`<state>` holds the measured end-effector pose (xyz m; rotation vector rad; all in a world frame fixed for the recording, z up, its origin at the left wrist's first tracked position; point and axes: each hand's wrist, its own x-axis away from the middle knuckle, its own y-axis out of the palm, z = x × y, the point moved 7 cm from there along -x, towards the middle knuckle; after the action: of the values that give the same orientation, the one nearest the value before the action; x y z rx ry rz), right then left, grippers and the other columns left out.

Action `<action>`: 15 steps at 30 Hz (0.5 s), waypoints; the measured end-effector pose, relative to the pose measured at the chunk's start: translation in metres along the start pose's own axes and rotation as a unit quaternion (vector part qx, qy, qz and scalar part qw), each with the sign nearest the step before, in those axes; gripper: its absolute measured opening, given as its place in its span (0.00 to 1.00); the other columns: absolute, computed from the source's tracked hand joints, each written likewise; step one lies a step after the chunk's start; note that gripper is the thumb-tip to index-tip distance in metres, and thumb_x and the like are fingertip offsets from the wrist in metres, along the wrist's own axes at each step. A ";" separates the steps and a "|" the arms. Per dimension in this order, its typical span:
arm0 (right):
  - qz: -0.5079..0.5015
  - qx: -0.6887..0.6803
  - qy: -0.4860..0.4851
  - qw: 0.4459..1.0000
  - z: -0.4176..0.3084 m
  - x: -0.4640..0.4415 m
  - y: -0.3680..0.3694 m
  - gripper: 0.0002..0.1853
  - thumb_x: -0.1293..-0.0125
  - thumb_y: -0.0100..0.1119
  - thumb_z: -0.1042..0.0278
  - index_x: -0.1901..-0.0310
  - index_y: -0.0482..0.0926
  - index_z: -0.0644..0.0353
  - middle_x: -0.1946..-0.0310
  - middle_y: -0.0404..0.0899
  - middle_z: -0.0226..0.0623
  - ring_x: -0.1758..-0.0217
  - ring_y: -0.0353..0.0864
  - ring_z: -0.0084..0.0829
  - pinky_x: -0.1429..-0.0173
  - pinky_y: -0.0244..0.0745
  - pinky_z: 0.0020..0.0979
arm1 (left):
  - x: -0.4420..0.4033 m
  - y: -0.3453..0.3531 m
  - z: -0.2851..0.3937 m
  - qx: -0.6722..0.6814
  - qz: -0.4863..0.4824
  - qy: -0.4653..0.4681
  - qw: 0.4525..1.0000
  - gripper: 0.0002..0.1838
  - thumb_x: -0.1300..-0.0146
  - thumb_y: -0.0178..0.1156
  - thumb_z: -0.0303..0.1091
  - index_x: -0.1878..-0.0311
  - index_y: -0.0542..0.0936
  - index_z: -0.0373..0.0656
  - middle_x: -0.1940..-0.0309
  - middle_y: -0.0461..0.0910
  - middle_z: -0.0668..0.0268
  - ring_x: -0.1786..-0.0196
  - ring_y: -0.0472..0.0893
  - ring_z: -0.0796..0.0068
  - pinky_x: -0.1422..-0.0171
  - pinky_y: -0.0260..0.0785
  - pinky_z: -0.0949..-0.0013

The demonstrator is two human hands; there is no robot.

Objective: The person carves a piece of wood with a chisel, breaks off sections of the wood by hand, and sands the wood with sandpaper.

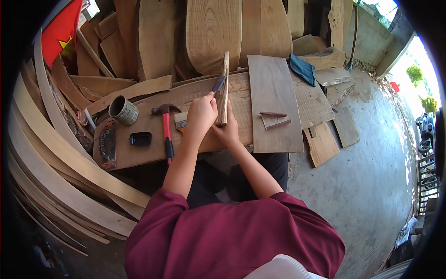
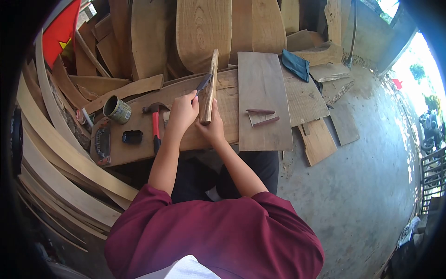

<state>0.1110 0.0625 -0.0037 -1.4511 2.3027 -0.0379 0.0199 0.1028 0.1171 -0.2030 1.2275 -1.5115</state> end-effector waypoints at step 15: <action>0.032 0.003 -0.048 0.998 -0.005 -0.001 -0.003 0.51 0.54 0.69 0.61 0.30 0.51 0.66 0.45 0.72 0.59 0.43 0.76 0.51 0.44 0.74 0.40 | 0.012 0.012 -0.009 0.030 -0.018 -0.039 0.999 0.17 0.35 0.50 0.34 0.46 0.78 0.38 0.69 0.80 0.44 0.64 0.80 0.47 0.58 0.73 0.52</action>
<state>0.1120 0.0606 0.0019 -1.3445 2.2683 0.0415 0.0170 0.1004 0.0984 -0.2429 1.1212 -1.5561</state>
